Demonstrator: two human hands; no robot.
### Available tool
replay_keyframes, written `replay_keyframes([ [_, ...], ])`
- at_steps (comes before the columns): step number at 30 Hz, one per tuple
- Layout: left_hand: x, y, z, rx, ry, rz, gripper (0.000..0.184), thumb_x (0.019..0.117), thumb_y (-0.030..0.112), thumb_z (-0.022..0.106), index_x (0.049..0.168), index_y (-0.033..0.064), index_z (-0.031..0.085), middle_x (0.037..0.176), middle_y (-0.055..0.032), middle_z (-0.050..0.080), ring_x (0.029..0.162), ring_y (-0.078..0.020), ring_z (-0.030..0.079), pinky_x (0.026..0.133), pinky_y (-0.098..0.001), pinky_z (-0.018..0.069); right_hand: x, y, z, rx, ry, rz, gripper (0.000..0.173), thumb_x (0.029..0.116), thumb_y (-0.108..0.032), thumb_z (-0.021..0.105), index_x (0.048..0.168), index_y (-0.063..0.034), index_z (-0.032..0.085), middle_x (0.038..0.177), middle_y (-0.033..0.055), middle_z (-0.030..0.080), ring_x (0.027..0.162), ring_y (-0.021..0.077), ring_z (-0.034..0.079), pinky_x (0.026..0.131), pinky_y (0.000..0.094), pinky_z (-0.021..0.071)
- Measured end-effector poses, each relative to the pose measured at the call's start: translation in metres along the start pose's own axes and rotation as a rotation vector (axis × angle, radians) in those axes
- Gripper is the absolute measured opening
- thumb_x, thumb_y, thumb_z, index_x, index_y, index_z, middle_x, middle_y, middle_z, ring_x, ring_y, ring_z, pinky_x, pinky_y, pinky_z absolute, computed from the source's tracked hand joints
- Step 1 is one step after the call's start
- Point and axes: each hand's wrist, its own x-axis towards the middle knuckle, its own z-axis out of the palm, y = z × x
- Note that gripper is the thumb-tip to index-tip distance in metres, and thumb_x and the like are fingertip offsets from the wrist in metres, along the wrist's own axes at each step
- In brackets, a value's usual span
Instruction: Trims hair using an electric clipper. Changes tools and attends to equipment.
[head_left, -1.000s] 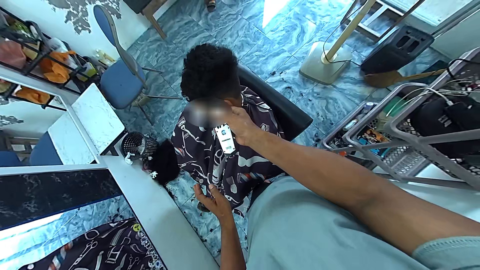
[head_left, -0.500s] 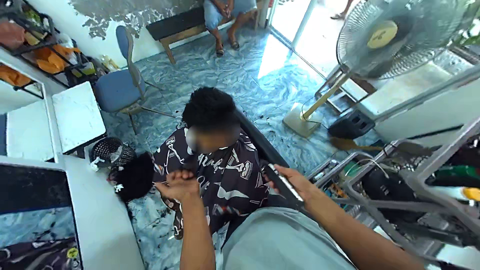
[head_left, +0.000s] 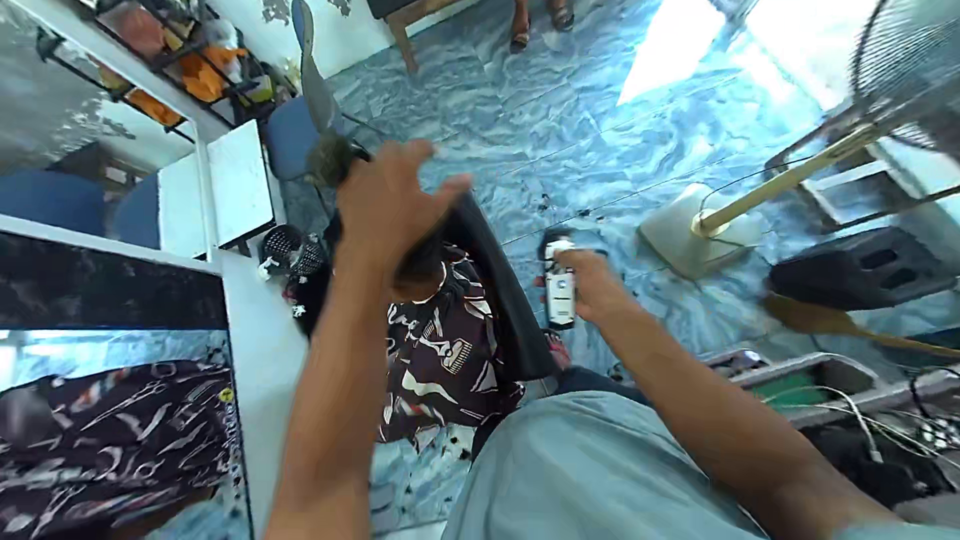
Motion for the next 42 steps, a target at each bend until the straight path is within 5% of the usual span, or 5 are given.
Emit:
replay_keyframes([
  [2,0.035,-0.014,-0.003,0.228,-0.279,-0.143,0.085,0.0811,0.079,0.063,0.145,0.0235,0.059,0.139,-0.0230,0.061,0.128,-0.0514,0.055,0.097,-0.0825,0.0369,0.010,0.020,0.029,-0.150,-0.259,0.087,0.043,0.1012,-0.027,0.063,0.137,-0.0068,0.051,0.106,0.0196,0.068,0.082,0.0332,0.071,0.070,0.0516,0.0624],
  [6,0.038,-0.032,0.009,0.255,-0.527,-0.298,0.095,0.0788,0.067,0.078,0.155,0.0199,0.047,0.142,-0.0242,0.059,0.132,-0.0490,0.054,0.103,-0.0771,0.0388,0.017,0.053,0.095,-0.561,-0.518,0.057,0.048,0.0915,-0.033,0.076,0.121,0.0025,0.063,0.104,0.0211,0.069,0.089,0.0312,0.070,0.081,0.0520,0.0595],
  [12,0.010,-0.054,0.010,0.102,-0.482,-0.390,0.095,0.0862,0.062,0.075,0.162,0.0238,0.033,0.147,-0.0227,0.055,0.137,-0.0456,0.050,0.109,-0.0735,0.0356,0.020,0.053,0.114,-0.590,-0.467,0.166,0.050,0.0846,-0.032,0.083,0.111,0.0063,0.065,0.105,0.0246,0.066,0.098,0.0363,0.065,0.085,0.0598,0.0530],
  [29,-0.049,-0.110,0.021,-0.272,-0.373,-0.501,0.090,0.0851,0.038,0.084,0.160,0.0234,0.036,0.143,-0.0144,0.060,0.131,-0.0269,0.059,0.111,-0.0547,0.0459,0.063,-0.002,0.135,-0.808,-0.820,0.290,0.039,0.0960,-0.029,0.071,0.110,0.0059,0.061,0.092,0.0215,0.070,0.067,0.0292,0.071,0.061,0.0459,0.0627],
  [42,-0.053,-0.121,0.025,-0.296,-0.353,-0.520,0.093,0.0847,0.041,0.084,0.161,0.0214,0.034,0.145,-0.0142,0.059,0.134,-0.0255,0.057,0.114,-0.0528,0.0440,0.066,-0.007,0.143,-0.745,-0.940,0.262,0.030,0.0997,-0.021,0.068,0.115,0.0042,0.062,0.093,0.0214,0.070,0.068,0.0282,0.071,0.062,0.0414,0.0627],
])
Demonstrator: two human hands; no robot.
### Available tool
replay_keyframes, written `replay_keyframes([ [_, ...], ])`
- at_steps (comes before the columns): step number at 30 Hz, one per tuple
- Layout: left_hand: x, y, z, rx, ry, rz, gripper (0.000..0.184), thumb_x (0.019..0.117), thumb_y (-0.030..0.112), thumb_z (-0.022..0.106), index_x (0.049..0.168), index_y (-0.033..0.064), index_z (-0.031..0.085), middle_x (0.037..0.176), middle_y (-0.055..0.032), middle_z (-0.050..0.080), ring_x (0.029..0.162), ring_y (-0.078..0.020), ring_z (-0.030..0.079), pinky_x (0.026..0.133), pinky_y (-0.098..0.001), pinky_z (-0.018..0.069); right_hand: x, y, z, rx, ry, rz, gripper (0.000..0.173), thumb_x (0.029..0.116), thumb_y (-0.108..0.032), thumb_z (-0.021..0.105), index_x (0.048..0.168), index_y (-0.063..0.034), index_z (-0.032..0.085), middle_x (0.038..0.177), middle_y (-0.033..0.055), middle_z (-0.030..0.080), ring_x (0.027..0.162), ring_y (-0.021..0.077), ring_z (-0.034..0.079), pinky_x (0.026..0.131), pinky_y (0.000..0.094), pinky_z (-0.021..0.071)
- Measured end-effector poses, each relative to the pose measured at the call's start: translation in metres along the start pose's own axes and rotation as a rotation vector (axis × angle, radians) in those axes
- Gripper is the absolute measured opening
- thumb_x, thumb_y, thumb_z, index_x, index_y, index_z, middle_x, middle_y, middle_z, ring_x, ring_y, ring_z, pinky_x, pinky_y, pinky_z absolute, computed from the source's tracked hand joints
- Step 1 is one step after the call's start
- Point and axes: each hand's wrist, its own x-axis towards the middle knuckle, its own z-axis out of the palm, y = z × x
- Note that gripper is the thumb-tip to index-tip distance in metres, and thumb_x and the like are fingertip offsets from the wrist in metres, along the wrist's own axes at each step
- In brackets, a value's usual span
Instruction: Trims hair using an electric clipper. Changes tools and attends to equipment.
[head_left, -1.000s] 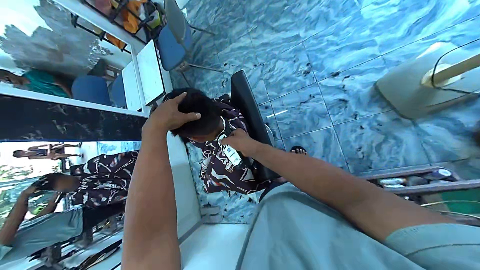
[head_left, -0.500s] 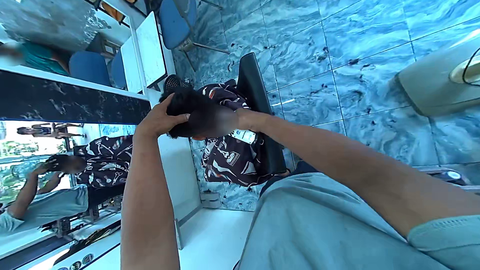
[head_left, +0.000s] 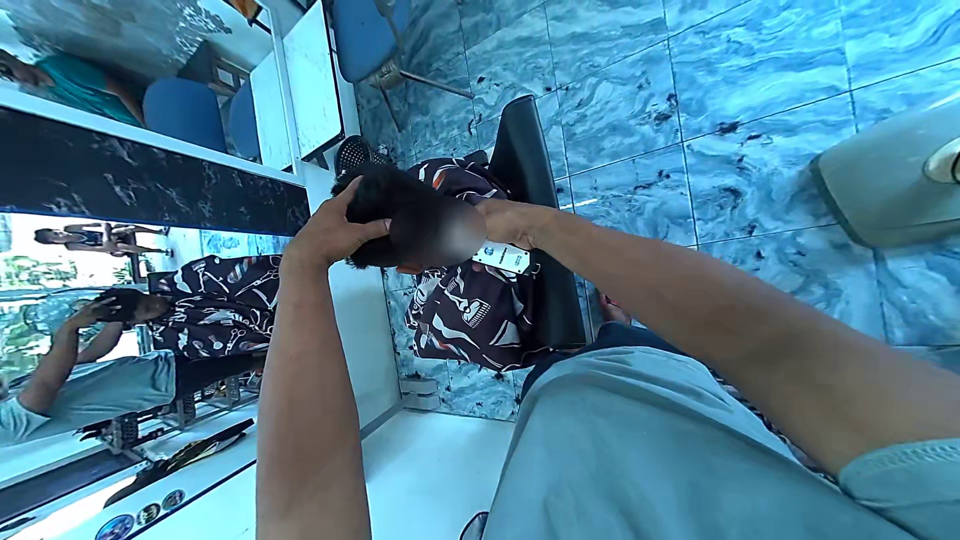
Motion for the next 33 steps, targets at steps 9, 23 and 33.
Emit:
replay_keyframes([
  [9,0.000,0.003,-0.001,0.000,-0.014,-0.006,0.095,0.0847,0.039,0.085,0.162,0.0205,0.032,0.146,-0.0149,0.058,0.135,-0.0252,0.057,0.115,-0.0511,0.0436,0.001,-0.003,0.015,-0.180,0.063,-0.137,0.024,0.0952,-0.020,0.073,0.105,0.0003,0.067,0.093,0.0162,0.068,0.078,0.0248,0.068,0.072,0.0443,0.0583],
  [23,-0.002,0.005,0.001,-0.017,-0.014,-0.005,0.096,0.0847,0.036,0.085,0.162,0.0186,0.032,0.145,-0.0163,0.058,0.133,-0.0275,0.058,0.114,-0.0526,0.0443,-0.003,-0.013,0.018,0.177,-0.054,-0.072,0.031,0.1008,-0.019,0.066,0.121,0.0043,0.060,0.095,0.0222,0.069,0.069,0.0298,0.071,0.063,0.0438,0.0631],
  [33,-0.016,-0.006,0.016,-0.104,0.062,-0.009,0.099,0.0782,0.035,0.089,0.157,0.0211,0.032,0.145,-0.0156,0.055,0.131,-0.0271,0.057,0.109,-0.0541,0.0483,0.015,-0.044,-0.037,-0.333,-0.049,0.315,0.033,0.0973,-0.029,0.067,0.109,0.0025,0.064,0.085,0.0218,0.070,0.057,0.0295,0.068,0.053,0.0457,0.0596],
])
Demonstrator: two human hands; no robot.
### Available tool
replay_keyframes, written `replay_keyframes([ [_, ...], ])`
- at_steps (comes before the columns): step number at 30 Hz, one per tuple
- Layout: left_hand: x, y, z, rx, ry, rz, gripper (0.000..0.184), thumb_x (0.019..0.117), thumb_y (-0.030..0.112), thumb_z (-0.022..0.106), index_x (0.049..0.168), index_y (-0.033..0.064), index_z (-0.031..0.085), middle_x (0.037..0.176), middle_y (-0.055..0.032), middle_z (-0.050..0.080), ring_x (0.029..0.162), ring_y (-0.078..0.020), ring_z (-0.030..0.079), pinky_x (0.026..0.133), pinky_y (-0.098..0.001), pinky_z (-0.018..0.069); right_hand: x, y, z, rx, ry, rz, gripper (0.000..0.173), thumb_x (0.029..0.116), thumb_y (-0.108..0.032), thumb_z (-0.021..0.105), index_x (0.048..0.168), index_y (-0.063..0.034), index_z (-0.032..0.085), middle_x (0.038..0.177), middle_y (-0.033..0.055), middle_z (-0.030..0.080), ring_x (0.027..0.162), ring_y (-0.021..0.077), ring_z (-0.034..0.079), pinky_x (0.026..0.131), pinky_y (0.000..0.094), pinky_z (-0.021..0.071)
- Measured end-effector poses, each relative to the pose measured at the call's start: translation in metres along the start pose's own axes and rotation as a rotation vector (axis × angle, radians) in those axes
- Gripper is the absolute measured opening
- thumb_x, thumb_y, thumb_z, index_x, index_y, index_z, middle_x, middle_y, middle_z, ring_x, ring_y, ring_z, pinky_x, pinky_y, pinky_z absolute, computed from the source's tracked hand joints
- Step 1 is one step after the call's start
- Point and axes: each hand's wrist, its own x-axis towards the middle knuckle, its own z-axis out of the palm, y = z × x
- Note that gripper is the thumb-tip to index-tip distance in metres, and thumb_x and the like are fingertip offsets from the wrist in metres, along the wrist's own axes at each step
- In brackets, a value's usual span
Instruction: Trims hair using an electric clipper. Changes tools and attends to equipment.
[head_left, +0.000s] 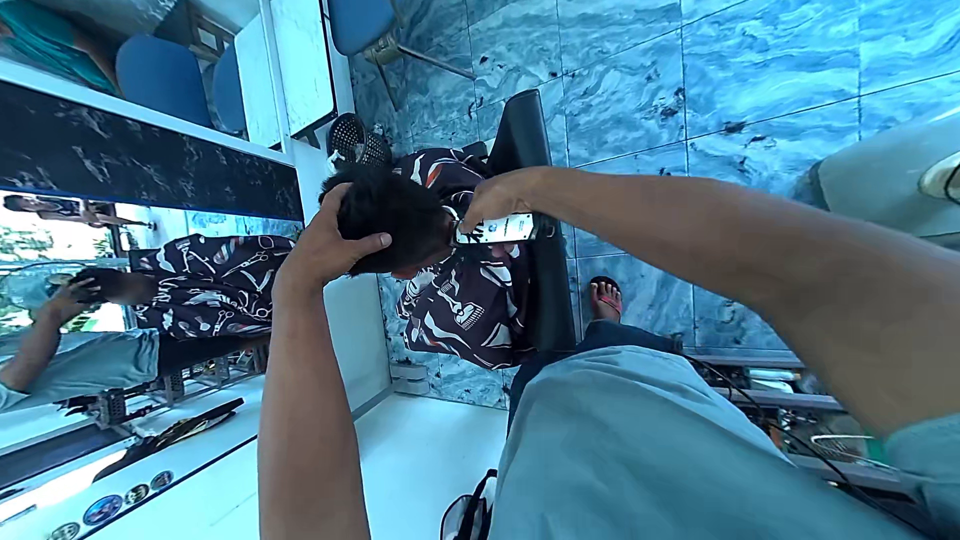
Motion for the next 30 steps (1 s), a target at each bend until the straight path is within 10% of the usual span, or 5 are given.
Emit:
replay_keyframes([
  [30,-0.005,-0.023,0.004,-0.237,0.031,0.017,0.101,0.0714,0.026,0.091,0.155,0.0188,0.036,0.146,-0.0091,0.053,0.131,-0.0150,0.056,0.109,-0.0383,0.0495,0.034,-0.037,-0.045,-0.216,-0.246,-0.075,0.028,0.1012,-0.028,0.064,0.115,-0.0034,0.068,0.088,0.0184,0.071,0.061,0.0267,0.068,0.056,0.0415,0.0596],
])
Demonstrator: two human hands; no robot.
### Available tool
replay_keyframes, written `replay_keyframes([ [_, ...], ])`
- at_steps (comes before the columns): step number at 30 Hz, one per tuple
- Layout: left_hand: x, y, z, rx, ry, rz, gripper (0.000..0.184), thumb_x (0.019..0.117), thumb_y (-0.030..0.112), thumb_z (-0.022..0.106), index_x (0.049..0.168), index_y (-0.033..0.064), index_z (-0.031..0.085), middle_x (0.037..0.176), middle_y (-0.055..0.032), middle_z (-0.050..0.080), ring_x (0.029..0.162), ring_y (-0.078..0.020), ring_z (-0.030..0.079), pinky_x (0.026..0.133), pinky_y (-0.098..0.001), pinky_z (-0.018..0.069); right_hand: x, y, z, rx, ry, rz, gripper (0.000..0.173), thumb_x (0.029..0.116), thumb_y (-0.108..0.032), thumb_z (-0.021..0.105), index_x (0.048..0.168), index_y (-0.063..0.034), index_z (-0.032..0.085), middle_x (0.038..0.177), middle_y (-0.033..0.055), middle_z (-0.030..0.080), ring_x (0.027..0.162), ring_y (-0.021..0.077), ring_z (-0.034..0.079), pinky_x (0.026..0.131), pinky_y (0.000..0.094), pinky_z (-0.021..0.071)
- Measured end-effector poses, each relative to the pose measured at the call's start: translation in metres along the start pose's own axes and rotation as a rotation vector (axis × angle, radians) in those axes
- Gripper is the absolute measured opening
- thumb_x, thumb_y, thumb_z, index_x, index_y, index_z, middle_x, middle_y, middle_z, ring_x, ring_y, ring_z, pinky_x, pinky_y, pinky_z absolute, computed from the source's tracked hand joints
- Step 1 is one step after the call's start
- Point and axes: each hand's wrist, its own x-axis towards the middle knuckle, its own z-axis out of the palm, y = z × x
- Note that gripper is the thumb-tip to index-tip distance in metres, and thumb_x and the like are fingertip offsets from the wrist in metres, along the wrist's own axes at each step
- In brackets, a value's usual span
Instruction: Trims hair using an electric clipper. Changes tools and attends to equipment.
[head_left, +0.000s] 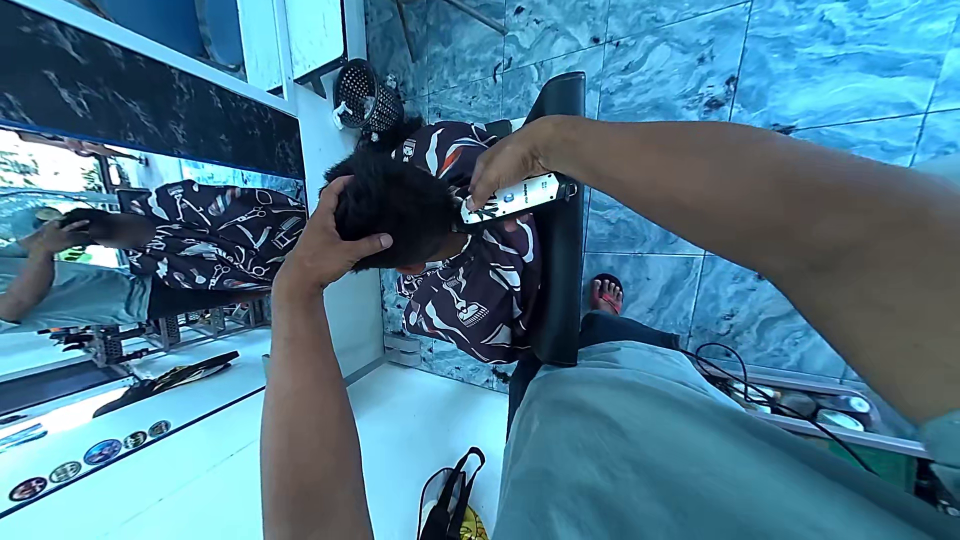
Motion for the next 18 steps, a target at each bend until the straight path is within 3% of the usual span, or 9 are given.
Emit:
replay_keyframes([
  [4,0.000,-0.001,-0.001,0.011,-0.001,-0.015,0.101,0.0716,0.026,0.091,0.156,0.0191,0.035,0.148,-0.0092,0.053,0.132,-0.0155,0.055,0.110,-0.0394,0.0488,0.000,0.000,0.004,0.011,0.012,0.003,0.026,0.0993,-0.023,0.067,0.114,-0.0022,0.067,0.091,0.0201,0.070,0.062,0.0285,0.067,0.055,0.0434,0.0590],
  [8,0.003,-0.003,-0.002,0.005,-0.005,-0.025,0.103,0.0716,0.026,0.091,0.157,0.0190,0.034,0.146,-0.0093,0.054,0.131,-0.0153,0.056,0.109,-0.0389,0.0499,-0.001,0.003,0.003,0.071,-0.003,-0.093,0.028,0.1029,-0.025,0.060,0.119,-0.0026,0.066,0.092,0.0190,0.071,0.064,0.0270,0.068,0.057,0.0406,0.0600],
  [11,0.003,-0.001,-0.002,0.008,-0.006,-0.043,0.103,0.0710,0.027,0.091,0.157,0.0213,0.034,0.147,-0.0087,0.054,0.131,-0.0157,0.056,0.109,-0.0398,0.0498,0.010,0.007,0.002,0.022,0.017,-0.029,0.028,0.0975,-0.024,0.070,0.114,-0.0020,0.068,0.091,0.0203,0.070,0.064,0.0287,0.068,0.057,0.0446,0.0598],
  [15,0.004,0.001,-0.002,0.008,-0.004,-0.045,0.102,0.0720,0.027,0.091,0.157,0.0203,0.034,0.146,-0.0091,0.054,0.131,-0.0162,0.057,0.109,-0.0399,0.0500,0.000,0.004,0.001,0.165,-0.033,-0.198,0.029,0.1043,-0.024,0.057,0.122,-0.0021,0.065,0.097,0.0192,0.071,0.068,0.0273,0.070,0.059,0.0413,0.0615],
  [18,0.004,0.002,-0.002,0.005,-0.007,-0.044,0.102,0.0718,0.025,0.091,0.156,0.0208,0.035,0.145,-0.0094,0.055,0.129,-0.0166,0.058,0.108,-0.0406,0.0513,0.001,0.004,0.003,0.028,0.019,-0.071,0.027,0.0986,-0.023,0.067,0.116,-0.0019,0.067,0.092,0.0208,0.070,0.063,0.0292,0.067,0.056,0.0455,0.0587],
])
